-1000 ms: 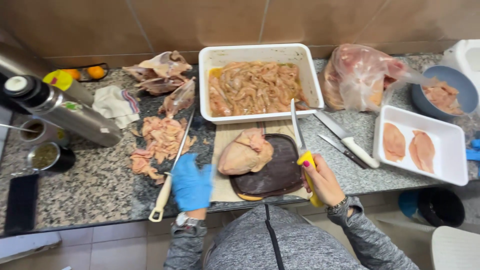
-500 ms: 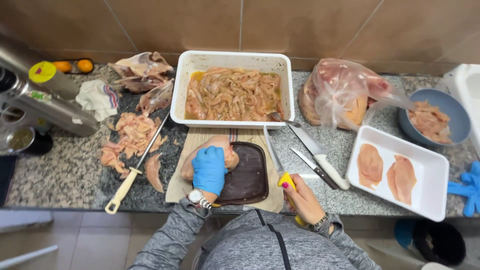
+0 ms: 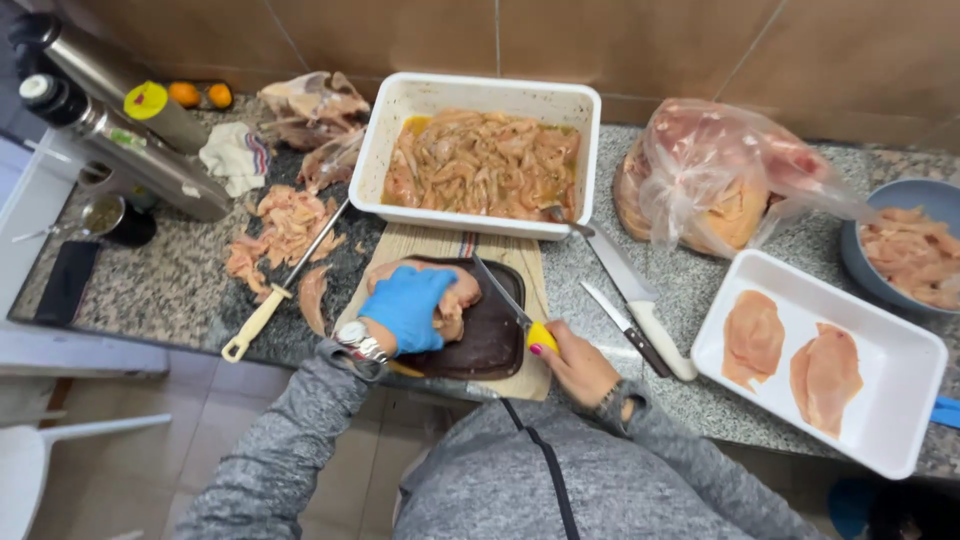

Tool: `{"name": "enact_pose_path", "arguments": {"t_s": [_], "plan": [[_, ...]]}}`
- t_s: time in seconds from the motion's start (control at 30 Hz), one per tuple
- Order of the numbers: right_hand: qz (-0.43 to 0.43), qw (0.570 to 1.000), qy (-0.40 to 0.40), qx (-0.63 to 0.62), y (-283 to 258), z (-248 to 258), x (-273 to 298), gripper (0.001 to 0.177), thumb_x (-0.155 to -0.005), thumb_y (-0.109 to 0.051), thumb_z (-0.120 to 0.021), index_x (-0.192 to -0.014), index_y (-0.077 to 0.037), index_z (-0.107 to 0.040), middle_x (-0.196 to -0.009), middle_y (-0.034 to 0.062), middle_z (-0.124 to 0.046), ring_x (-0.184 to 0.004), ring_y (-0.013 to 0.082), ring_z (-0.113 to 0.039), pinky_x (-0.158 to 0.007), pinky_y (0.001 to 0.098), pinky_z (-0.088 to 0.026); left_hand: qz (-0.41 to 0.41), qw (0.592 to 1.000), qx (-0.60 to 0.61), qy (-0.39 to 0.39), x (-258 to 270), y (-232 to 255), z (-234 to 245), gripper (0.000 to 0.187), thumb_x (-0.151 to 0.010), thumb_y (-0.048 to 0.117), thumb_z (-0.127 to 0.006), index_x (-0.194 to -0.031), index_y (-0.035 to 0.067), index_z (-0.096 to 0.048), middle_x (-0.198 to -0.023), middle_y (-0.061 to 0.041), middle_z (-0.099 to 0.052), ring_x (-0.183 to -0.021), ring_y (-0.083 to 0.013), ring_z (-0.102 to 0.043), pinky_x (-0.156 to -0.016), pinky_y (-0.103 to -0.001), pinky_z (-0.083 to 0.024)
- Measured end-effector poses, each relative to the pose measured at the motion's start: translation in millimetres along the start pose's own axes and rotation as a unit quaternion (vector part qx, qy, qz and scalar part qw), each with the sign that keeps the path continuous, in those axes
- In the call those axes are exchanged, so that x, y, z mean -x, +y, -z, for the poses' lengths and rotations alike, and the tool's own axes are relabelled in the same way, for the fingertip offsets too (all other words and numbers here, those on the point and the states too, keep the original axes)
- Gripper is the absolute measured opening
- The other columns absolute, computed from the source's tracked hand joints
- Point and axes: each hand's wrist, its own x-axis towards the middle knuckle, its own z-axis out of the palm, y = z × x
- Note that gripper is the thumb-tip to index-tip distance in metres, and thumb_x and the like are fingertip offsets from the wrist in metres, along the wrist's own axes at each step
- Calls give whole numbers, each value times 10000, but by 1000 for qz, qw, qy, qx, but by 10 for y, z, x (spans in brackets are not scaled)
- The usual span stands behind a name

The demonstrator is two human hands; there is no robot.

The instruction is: Slicing raw chicken breasts into strips on a prep counter in a commercial kitchen.

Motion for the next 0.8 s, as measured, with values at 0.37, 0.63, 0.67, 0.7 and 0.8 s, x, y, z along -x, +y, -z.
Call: {"name": "enact_pose_path", "arguments": {"t_s": [0.37, 0.63, 0.67, 0.7, 0.8], "plan": [[4, 999, -22, 23, -125, -149, -288, 392, -1016, -392, -530, -1211, -53, -504, -927, 229, -698, -877, 412, -696, -770, 483, -534, 104, 985, -61, -126, -143, -300, -385, 180, -919, 245, -634, -902, 75, -690, -804, -142, -695, -746, -271, -689, -683, -386, -541], [76, 996, -36, 33, -263, -209, -690, 390, -1038, -446, -460, -1061, -69, -556, -827, 224, -682, -822, 436, -673, -721, 521, -500, 161, 950, 10, -266, -454, -31, 141, 224, -918, 246, -618, -1015, 129, -782, -877, -163, -764, -794, -330, -745, -743, -419, -575], [75, 996, -35, 33, -215, -297, -758, 390, -1038, -446, -460, -1061, -69, -556, -827, 224, -682, -822, 436, -673, -721, 521, -500, 160, 951, 10, -266, -460, -75, 78, 224, -918, 246, -618, -1015, 129, -782, -877, -163, -764, -794, -330, -745, -743, -419, -575], [94, 995, -16, 33, -166, -380, -830, 391, -1048, -447, -464, -1063, -66, -550, -817, 212, -671, -805, 423, -664, -700, 515, -499, 147, 951, -13, -270, -480, -122, 17, 223, -920, 260, -632, -1011, 126, -785, -893, -181, -754, -815, -347, -738, -754, -433, -574], [69, 997, -32, 18, -115, -510, -784, 381, -1069, -447, -438, -1046, -84, -550, -764, 150, -637, -705, 344, -637, -635, 465, -508, 113, 961, -26, -251, -494, -204, -23, 233, -903, 288, -671, -983, 102, -785, -912, -208, -736, -844, -386, -719, -765, -457, -571]]}}
